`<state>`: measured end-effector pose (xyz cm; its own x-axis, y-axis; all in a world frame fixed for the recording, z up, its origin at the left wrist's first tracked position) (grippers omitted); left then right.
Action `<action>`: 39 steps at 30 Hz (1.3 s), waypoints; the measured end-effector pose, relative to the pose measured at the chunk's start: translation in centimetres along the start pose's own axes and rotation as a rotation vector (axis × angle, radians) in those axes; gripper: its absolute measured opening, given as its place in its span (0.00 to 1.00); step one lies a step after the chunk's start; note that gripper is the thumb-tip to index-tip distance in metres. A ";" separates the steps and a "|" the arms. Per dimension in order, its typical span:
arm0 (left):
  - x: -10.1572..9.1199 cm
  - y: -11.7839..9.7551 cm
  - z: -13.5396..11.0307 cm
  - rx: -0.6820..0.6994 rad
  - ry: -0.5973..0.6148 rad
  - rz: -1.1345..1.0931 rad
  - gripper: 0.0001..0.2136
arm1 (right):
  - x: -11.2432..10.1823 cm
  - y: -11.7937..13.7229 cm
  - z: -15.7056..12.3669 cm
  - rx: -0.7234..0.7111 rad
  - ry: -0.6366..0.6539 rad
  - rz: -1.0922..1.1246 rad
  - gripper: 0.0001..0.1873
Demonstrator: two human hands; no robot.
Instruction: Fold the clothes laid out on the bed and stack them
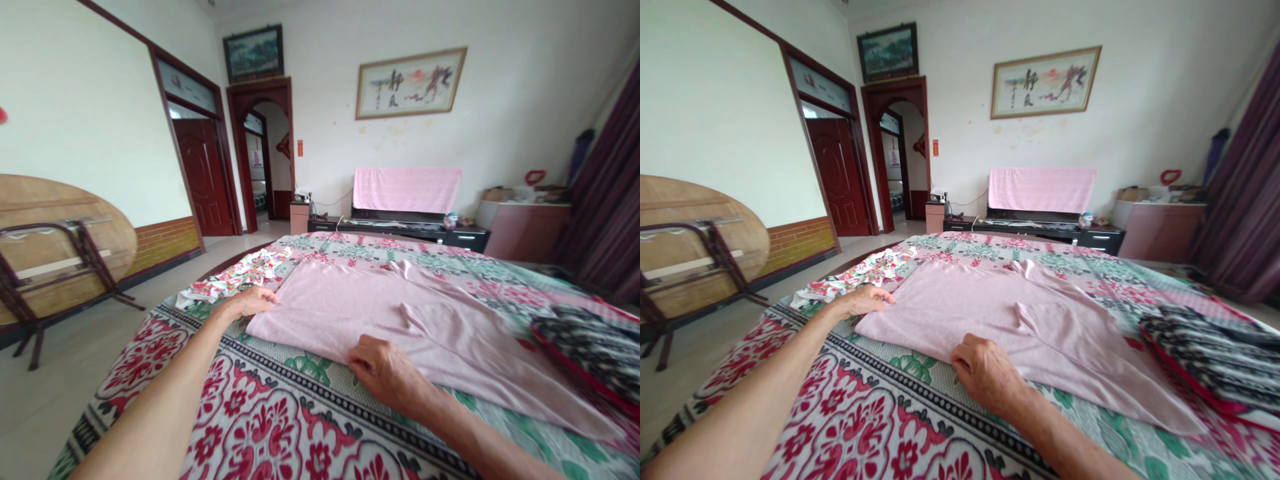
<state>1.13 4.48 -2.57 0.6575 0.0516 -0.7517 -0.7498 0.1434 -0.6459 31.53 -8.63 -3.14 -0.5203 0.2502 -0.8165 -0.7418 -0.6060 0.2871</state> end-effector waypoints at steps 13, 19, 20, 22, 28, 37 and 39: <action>0.0 -1.8 -0.2 -0.052 -0.157 0.169 0.15 | -0.6 0.9 -0.6 -0.034 -0.005 0.059 0.11; 1.3 -1.4 0.0 0.018 -0.234 0.375 0.11 | -0.9 1.0 -0.7 -0.086 0.005 0.090 0.10; 1.3 -1.4 0.1 0.010 -0.237 0.382 0.11 | -1.0 1.1 -0.7 -0.097 0.001 0.103 0.10; 1.2 -1.8 0.2 -0.003 -0.270 0.416 0.11 | -1.2 0.9 -0.7 -0.113 -0.018 0.121 0.10; 2.4 -5.0 -0.6 0.172 -0.322 0.500 0.16 | -2.7 -1.8 -1.5 -0.052 -0.143 -0.030 0.13; 6.9 -5.7 -3.5 0.339 -0.243 0.576 0.21 | -8.3 -6.3 -7.6 0.154 -0.200 -0.213 0.13; 7.8 -4.9 -4.0 0.361 -0.238 0.599 0.21 | -9.1 -7.6 -8.8 0.213 -0.177 -0.259 0.13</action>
<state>9.63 0.25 -5.76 0.1721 0.4308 -0.8859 -0.9411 0.3376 -0.0187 45.60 -12.99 -2.32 -0.3547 0.5123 -0.7821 -0.9202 -0.3393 0.1951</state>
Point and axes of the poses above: each hand's wrist, its own z-axis towards the middle knuckle, its own x-axis out of the palm, y = z × x, the point moved 3 cm from there along z, towards the middle knuckle, and after that the axes turned 14 degrees about -y, right-handed, at the moved point
